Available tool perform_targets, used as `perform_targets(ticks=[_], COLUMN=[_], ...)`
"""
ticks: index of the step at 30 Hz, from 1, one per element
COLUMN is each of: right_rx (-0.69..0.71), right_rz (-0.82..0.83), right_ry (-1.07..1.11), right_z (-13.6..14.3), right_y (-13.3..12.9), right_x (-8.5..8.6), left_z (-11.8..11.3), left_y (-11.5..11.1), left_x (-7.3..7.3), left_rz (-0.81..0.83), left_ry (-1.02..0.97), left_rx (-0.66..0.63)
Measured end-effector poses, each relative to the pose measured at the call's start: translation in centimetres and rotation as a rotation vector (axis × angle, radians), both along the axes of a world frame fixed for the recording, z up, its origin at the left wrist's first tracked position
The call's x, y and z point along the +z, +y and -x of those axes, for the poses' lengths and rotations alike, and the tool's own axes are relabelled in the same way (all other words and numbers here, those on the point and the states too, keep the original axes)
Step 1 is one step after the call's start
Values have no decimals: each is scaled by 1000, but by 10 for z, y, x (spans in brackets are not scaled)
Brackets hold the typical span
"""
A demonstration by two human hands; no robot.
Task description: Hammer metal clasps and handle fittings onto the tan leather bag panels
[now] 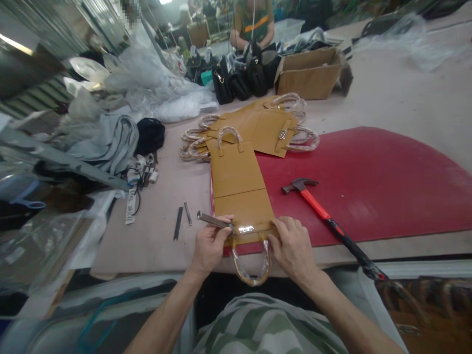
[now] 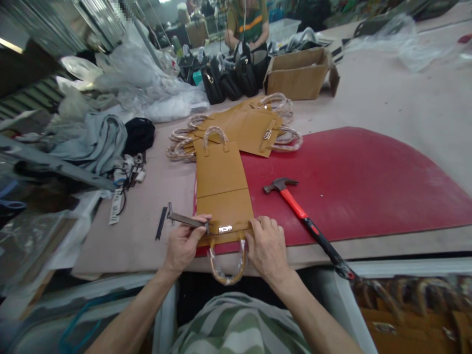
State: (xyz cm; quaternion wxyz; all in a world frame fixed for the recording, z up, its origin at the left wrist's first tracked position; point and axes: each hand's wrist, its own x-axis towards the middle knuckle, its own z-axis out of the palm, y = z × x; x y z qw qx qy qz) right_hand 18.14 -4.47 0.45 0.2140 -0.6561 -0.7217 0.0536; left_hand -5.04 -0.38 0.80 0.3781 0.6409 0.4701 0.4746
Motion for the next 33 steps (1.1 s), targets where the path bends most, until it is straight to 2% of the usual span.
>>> perform_targets(ticks=[3, 6, 10, 17, 20, 23, 29, 33], right_rx=[9, 29, 2, -190, -228, -229, -162, -191], right_rz=[-11, -12, 53, 274, 314, 362, 644, 634], right_ry=[72, 137, 230, 531, 564, 583, 914, 947], right_z=[-6, -12, -13, -6, -9, -14, -19, -14], right_y=[1, 3, 1, 2, 8, 14, 28, 33], right_x=[-8, -12, -10, 6, 8, 8, 8, 13], left_z=[-26, -49, -65, -62, -61, -62, -61, -59], left_y=[8, 14, 17, 19, 20, 19, 20, 21], left_x=[3, -3, -10, -8, -8, -8, -7, -4], left_rz=[48, 89, 132, 208, 206, 207, 249, 284], left_ry=[-58, -94, -97, -139, -158, -171, -304, -395], left_rx=[-79, -125, -156, -156, -182, -211, -181, -167])
